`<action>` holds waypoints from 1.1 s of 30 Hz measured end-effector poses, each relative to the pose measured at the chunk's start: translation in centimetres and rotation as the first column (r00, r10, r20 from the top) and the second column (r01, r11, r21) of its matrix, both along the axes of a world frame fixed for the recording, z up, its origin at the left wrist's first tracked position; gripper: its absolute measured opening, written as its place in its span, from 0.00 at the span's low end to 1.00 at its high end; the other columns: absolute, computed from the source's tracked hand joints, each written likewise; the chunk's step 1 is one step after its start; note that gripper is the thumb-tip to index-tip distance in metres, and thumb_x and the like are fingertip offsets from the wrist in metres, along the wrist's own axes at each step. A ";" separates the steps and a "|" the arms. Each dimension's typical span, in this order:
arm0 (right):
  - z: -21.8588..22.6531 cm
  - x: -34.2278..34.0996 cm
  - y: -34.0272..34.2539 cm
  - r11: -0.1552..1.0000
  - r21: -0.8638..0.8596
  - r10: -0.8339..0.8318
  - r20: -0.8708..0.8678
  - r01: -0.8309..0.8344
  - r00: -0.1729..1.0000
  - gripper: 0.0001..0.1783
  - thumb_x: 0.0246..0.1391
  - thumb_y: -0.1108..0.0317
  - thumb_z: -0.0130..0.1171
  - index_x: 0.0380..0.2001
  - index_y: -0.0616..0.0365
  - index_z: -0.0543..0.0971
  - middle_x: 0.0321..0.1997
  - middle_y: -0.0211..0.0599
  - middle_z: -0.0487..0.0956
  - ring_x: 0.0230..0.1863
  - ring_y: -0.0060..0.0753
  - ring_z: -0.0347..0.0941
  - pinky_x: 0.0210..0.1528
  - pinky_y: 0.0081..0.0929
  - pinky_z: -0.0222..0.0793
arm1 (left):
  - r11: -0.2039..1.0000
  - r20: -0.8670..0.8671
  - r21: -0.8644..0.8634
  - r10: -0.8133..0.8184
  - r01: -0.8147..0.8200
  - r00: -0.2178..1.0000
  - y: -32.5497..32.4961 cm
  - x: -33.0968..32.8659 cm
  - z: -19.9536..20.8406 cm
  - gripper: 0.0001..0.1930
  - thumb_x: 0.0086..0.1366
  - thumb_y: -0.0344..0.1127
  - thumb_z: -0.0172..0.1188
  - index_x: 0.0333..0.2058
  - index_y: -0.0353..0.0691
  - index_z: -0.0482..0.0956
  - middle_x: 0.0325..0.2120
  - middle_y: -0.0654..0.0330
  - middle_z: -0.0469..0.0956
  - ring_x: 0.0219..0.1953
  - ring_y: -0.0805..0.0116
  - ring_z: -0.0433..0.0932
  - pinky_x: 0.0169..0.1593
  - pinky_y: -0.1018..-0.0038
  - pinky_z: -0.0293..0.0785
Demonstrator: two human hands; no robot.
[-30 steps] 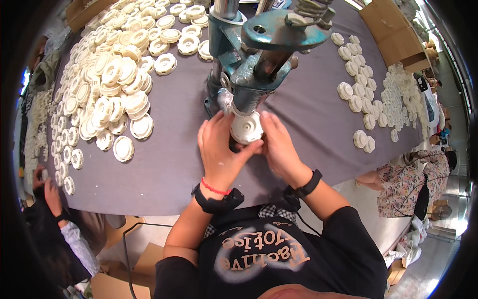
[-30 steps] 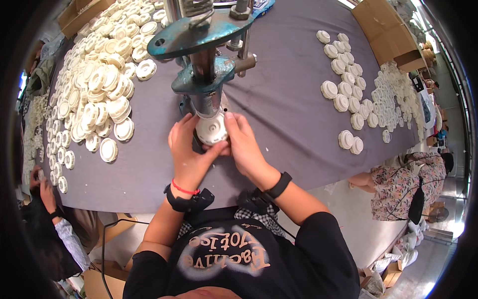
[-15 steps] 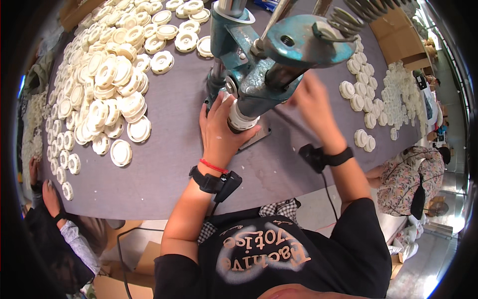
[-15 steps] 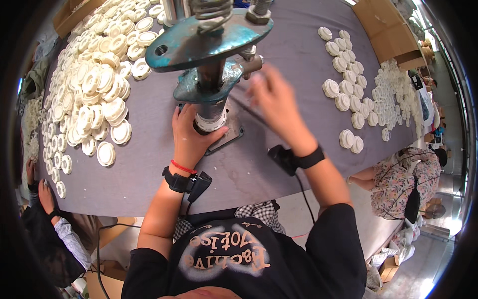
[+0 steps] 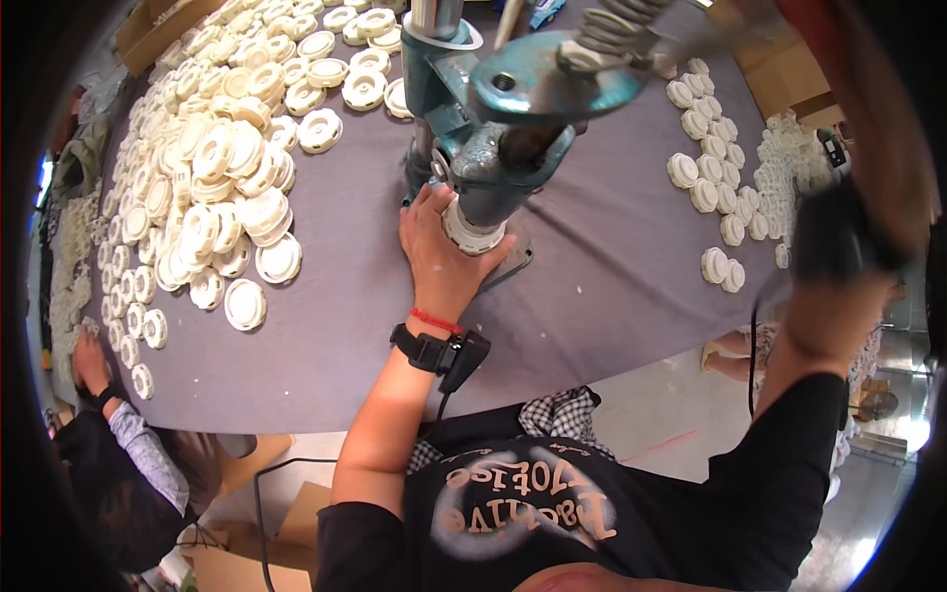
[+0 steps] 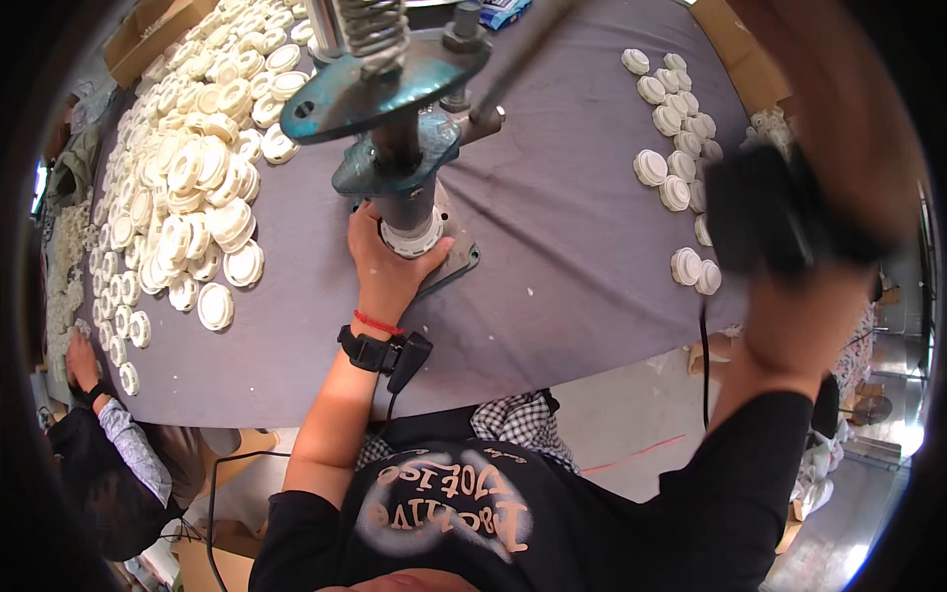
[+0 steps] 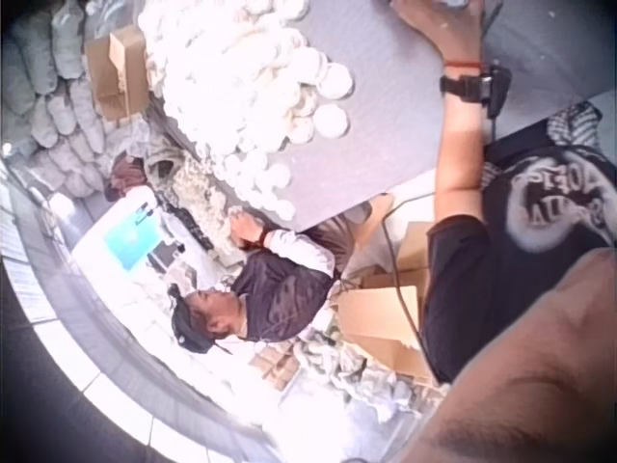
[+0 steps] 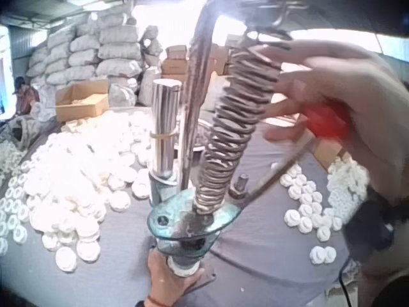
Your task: Using a manual hand press to join or stamp small white plastic/rubber parts.
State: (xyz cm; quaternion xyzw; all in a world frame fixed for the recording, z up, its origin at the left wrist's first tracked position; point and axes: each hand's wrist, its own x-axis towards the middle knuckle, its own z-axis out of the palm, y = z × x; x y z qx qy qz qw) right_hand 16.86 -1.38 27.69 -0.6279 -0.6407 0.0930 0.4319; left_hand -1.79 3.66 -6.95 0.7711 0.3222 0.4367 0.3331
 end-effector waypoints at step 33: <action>-20.8 -2.8 -1.8 0.913 0.348 -0.100 -0.313 0.212 0.944 0.28 0.61 0.58 0.52 0.59 0.64 0.66 0.57 0.54 0.70 0.60 0.48 0.65 0.61 0.36 0.59 | 0.994 0.032 -0.061 -0.083 0.085 0.996 -0.8 0.1 -0.3 0.36 0.50 0.34 0.73 0.56 0.30 0.66 0.50 0.52 0.72 0.51 0.60 0.72 0.58 0.68 0.64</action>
